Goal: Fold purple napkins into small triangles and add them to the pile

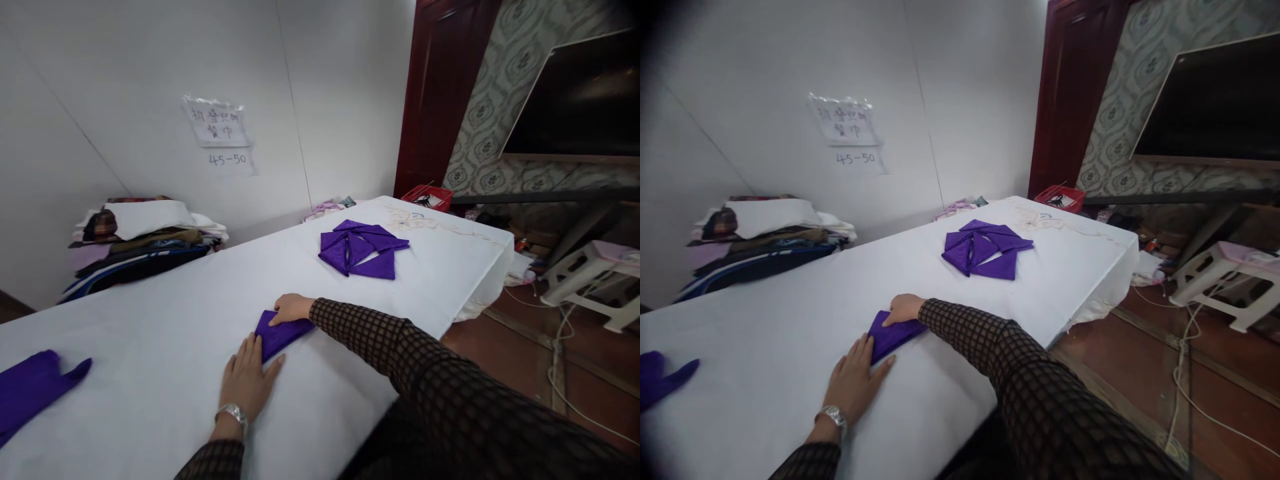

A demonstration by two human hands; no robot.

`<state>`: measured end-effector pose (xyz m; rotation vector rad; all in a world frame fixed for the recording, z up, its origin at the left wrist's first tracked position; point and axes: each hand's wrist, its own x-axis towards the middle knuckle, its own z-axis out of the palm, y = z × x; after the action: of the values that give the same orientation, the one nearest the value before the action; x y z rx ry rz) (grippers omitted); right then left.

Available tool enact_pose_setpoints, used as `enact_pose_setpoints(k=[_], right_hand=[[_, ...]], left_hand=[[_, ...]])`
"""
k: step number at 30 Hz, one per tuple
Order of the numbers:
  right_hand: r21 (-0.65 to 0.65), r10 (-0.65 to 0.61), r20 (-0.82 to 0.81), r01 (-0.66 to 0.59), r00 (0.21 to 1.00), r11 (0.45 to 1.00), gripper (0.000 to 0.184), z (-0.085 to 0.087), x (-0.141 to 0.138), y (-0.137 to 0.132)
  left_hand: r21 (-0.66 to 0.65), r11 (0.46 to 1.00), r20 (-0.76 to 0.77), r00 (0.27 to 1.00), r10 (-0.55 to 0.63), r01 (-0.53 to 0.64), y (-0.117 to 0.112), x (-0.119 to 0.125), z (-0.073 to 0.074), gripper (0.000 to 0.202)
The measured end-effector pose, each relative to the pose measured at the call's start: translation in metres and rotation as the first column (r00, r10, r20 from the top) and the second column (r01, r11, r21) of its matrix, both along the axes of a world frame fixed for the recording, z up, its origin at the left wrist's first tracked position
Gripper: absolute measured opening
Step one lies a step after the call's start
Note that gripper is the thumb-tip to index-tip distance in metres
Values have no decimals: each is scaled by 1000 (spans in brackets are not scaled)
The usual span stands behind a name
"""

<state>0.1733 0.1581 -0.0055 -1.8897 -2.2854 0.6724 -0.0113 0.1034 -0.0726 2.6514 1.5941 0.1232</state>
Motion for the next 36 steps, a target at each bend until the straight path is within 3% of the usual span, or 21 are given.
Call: enact_pose_setpoints(k=[6, 15, 21, 24, 27, 30, 36], right_hand=[[-70, -4, -119, -4, 993, 998, 39, 3, 0, -7], [-57, -46, -114, 39, 992, 998, 28, -9, 16, -20], [44, -65, -11, 65, 998, 997, 32, -19, 21, -29], [247, -99, 26, 90, 995, 965, 40, -20, 13, -45], [414, 74, 15, -73, 997, 907, 50, -26, 4, -61], [390, 249, 61, -252, 967, 886, 59, -40, -3, -71], [351, 247, 161, -289, 956, 891, 70, -57, -2, -75]], left_hand=[[31, 999, 32, 999, -41, 40, 2, -3, -4, 76], [-49, 999, 14, 1000, -13, 14, -14, 1, 12, 70], [-123, 992, 41, 999, -17, 22, -17, 0, 14, 71], [-130, 991, 48, 999, -17, 23, -18, 0, 15, 71], [-133, 991, 53, 998, -21, 28, -19, 1, 15, 73], [-143, 989, 99, 995, -14, 28, -19, 0, 15, 73], [-148, 985, 354, 935, -34, 91, -8, -21, 14, 65]])
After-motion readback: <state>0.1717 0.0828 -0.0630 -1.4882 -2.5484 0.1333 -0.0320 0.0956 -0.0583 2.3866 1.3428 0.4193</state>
